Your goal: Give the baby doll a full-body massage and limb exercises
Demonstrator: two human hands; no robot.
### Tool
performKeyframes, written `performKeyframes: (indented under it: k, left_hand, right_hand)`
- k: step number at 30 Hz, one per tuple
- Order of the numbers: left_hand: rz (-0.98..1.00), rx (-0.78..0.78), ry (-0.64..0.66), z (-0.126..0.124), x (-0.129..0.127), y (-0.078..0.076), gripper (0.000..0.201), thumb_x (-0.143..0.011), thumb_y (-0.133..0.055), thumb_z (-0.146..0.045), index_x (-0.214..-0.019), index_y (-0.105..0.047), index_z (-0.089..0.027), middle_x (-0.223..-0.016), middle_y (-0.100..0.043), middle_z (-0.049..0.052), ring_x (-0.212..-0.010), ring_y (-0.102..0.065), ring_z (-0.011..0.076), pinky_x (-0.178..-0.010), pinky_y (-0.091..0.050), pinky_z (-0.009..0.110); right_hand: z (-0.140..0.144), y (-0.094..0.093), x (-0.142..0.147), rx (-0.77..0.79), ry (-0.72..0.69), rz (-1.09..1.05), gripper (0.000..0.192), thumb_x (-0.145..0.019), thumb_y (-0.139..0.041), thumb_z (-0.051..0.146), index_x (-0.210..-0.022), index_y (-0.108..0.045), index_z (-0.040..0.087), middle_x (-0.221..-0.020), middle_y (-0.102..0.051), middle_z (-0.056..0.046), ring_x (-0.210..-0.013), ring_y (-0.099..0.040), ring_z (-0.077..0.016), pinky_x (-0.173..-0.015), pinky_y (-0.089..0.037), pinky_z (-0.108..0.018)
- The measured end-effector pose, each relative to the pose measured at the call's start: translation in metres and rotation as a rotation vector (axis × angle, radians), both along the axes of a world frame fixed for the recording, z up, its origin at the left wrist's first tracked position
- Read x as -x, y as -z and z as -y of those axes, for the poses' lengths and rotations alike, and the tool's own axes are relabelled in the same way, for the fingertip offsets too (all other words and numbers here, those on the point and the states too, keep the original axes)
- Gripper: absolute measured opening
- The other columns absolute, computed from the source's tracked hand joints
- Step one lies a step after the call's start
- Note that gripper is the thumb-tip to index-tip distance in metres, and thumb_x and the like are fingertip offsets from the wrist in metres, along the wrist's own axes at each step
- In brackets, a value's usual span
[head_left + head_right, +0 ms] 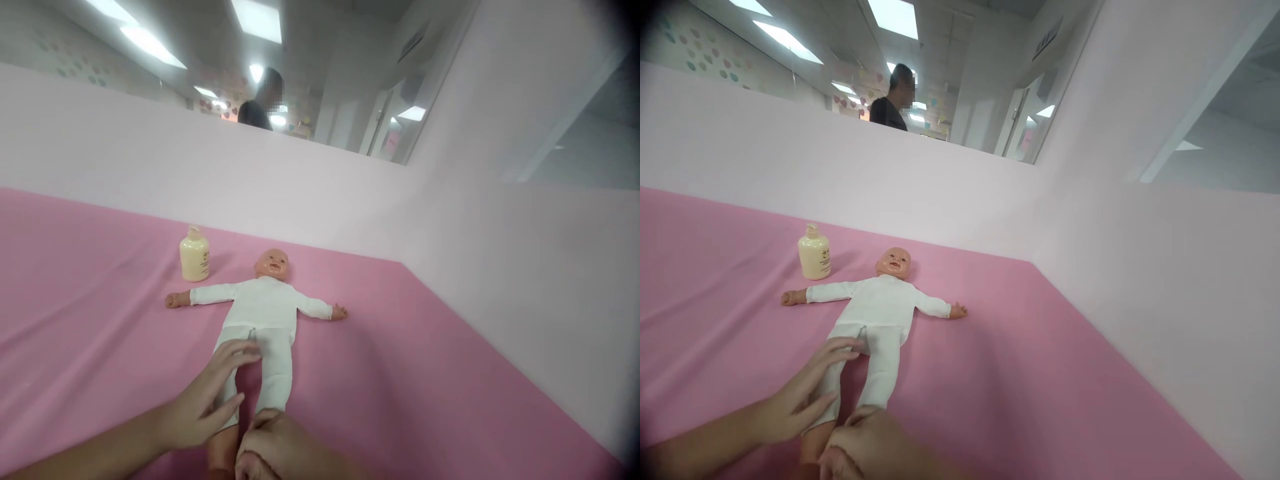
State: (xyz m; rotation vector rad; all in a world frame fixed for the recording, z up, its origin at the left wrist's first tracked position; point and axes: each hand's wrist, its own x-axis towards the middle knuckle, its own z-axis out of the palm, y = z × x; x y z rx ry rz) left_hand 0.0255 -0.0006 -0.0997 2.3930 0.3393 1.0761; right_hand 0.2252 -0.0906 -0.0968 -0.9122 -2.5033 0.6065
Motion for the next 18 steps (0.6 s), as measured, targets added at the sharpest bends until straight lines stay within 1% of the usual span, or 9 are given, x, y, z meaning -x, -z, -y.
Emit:
performKeyframes:
  k: [3, 4, 6, 8, 11, 12, 14, 15, 18]
  left_hand:
    - [-0.071, -0.006, -0.147, -0.025, -0.008, -0.018, 0.058, -0.096, -0.047, -0.023, -0.15, -0.026, -0.027, -0.156, -0.028, 0.016, -0.144, -0.03, 0.0312, -0.112, -0.038, 0.053]
    - [-0.069, -0.026, -0.19, -0.039, -0.012, -0.03, 0.062, -0.095, -0.051, -0.029, -0.151, -0.024, -0.027, -0.158, -0.024, 0.016, -0.146, -0.026, 0.0334, -0.113, -0.035, 0.056]
    - [-0.013, -0.065, -0.252, -0.076, -0.027, -0.059, 0.072, -0.092, -0.057, -0.04, -0.152, -0.02, -0.027, -0.16, -0.018, 0.016, -0.148, -0.019, 0.0359, -0.116, -0.027, 0.059]
    - [0.166, -0.04, -0.325, -0.12, -0.049, -0.09, 0.076, -0.091, -0.058, -0.044, -0.153, -0.018, -0.024, -0.16, -0.016, 0.016, -0.149, -0.017, 0.034, -0.119, -0.021, 0.056]
    - [0.331, 0.105, -0.407, -0.184, -0.087, -0.115, 0.067, -0.088, -0.062, -0.043, -0.147, -0.035, -0.025, -0.163, -0.013, 0.012, -0.151, -0.012, 0.0324, -0.121, -0.016, 0.053]
    - [0.347, 0.192, -0.419, -0.201, -0.1, -0.115, 0.059, -0.088, -0.062, -0.043, -0.142, -0.044, -0.027, -0.164, -0.013, 0.008, -0.151, -0.012, 0.0325, -0.121, -0.015, 0.052]
    - [0.419, 0.46, -0.455, -0.225, -0.121, -0.101, 0.044, -0.089, -0.061, -0.042, -0.13, -0.057, -0.027, -0.164, -0.017, 0.005, -0.151, -0.014, 0.0313, -0.122, -0.016, 0.047]
    - [0.467, 0.616, -0.464, -0.232, -0.129, -0.089, 0.04, -0.089, -0.062, -0.042, -0.125, -0.061, -0.026, -0.164, -0.021, 0.004, -0.151, -0.017, 0.0294, -0.123, -0.017, 0.042]
    - [0.505, 0.795, -0.458, -0.242, -0.141, -0.046, 0.048, -0.089, -0.06, -0.049, -0.124, -0.059, -0.017, -0.153, -0.042, 0.015, -0.142, -0.037, 0.0318, -0.118, -0.028, 0.041]
  right_hand:
    - [0.005, -0.02, -0.003, 0.299, 0.129, -0.209, 0.032, -0.098, -0.032, 0.018, -0.088, -0.063, 0.018, -0.075, -0.069, 0.001, -0.068, -0.066, -0.0091, -0.065, -0.051, -0.018]
    - [0.006, -0.027, -0.004, 0.316, 0.201, -0.275, 0.035, -0.1, -0.03, 0.021, -0.089, -0.063, 0.018, -0.077, -0.068, 0.0, -0.071, -0.065, -0.0094, -0.067, -0.05, -0.019]
    - [0.005, -0.038, -0.005, 0.24, 0.365, -0.391, 0.034, -0.1, -0.034, 0.027, -0.086, -0.063, 0.018, -0.08, -0.066, -0.001, -0.076, -0.063, -0.0105, -0.074, -0.05, -0.022]
    - [0.0, -0.041, -0.007, 0.147, 0.521, -0.514, 0.027, -0.099, -0.04, 0.03, -0.089, -0.062, 0.018, -0.086, -0.064, -0.002, -0.082, -0.06, -0.0116, -0.078, -0.049, -0.023]
    - [-0.012, -0.028, -0.012, 0.081, 0.678, -0.635, 0.023, -0.099, -0.041, 0.033, -0.105, -0.06, 0.02, -0.103, -0.063, -0.004, -0.097, -0.061, -0.0147, -0.082, -0.052, -0.025]
    - [-0.017, -0.021, -0.015, 0.064, 0.715, -0.638, 0.025, -0.099, -0.042, 0.035, -0.113, -0.058, 0.021, -0.108, -0.064, -0.005, -0.103, -0.062, -0.0166, -0.084, -0.053, -0.026]
    - [-0.025, -0.007, -0.02, -0.009, 0.747, -0.635, 0.036, -0.097, -0.048, 0.04, -0.127, -0.053, 0.02, -0.118, -0.064, -0.011, -0.114, -0.061, -0.0222, -0.084, -0.055, -0.029]
    - [-0.028, -0.001, -0.023, -0.014, 0.741, -0.607, 0.042, -0.097, -0.048, 0.042, -0.132, -0.049, 0.02, -0.12, -0.064, -0.014, -0.114, -0.062, -0.0233, -0.08, -0.057, -0.029]
    - [-0.036, 0.011, -0.031, -0.004, 0.746, -0.506, 0.051, -0.099, -0.041, 0.045, -0.145, -0.039, 0.023, -0.126, -0.063, -0.015, -0.112, -0.065, -0.0234, -0.078, -0.058, -0.032]
